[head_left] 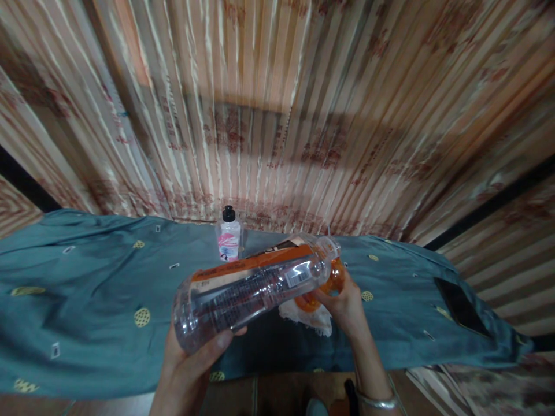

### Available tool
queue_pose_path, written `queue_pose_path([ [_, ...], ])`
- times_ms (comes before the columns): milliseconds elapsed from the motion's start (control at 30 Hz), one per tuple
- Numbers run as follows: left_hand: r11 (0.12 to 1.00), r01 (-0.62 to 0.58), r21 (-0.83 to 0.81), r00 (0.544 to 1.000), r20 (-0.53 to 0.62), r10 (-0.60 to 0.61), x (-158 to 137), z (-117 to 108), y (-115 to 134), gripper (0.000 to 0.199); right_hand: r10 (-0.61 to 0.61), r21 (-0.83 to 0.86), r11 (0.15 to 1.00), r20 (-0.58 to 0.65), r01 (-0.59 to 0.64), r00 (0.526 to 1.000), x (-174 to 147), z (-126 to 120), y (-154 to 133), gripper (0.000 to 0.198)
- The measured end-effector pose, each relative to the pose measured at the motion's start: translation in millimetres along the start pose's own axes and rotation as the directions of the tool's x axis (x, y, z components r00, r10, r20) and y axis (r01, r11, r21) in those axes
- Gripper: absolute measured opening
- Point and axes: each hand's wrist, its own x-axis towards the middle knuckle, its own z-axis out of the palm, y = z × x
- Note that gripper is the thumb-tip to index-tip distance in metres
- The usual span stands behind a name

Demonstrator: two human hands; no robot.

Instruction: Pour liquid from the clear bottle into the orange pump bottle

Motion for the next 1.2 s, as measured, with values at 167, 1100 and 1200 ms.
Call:
queue_pose_path([
  [167,1.0,0.009,0.015,1.0,0.025,-0.009,1.0,-1.6,-0.7,0.091,0.005,-0.004,1.0,-0.014,-0.005,1.0,0.1,0.5,2.8,0.058],
  [1100,1.0,0.002,0.009,1.0,0.015,-0.002,1.3,1.1,1.6,0.084,0.018,0.043,0.999,0.021,-0.019,1.0,-0.7,-0.5,-1.7,0.06],
  [1200,1.0,0.004,0.015,1.0,0.023,-0.004,1.2,1.9,2.1,0.08,0.021,0.043,0.999,0.018,-0.022,1.0,-1.0,-0.4,-0.1,0.061],
])
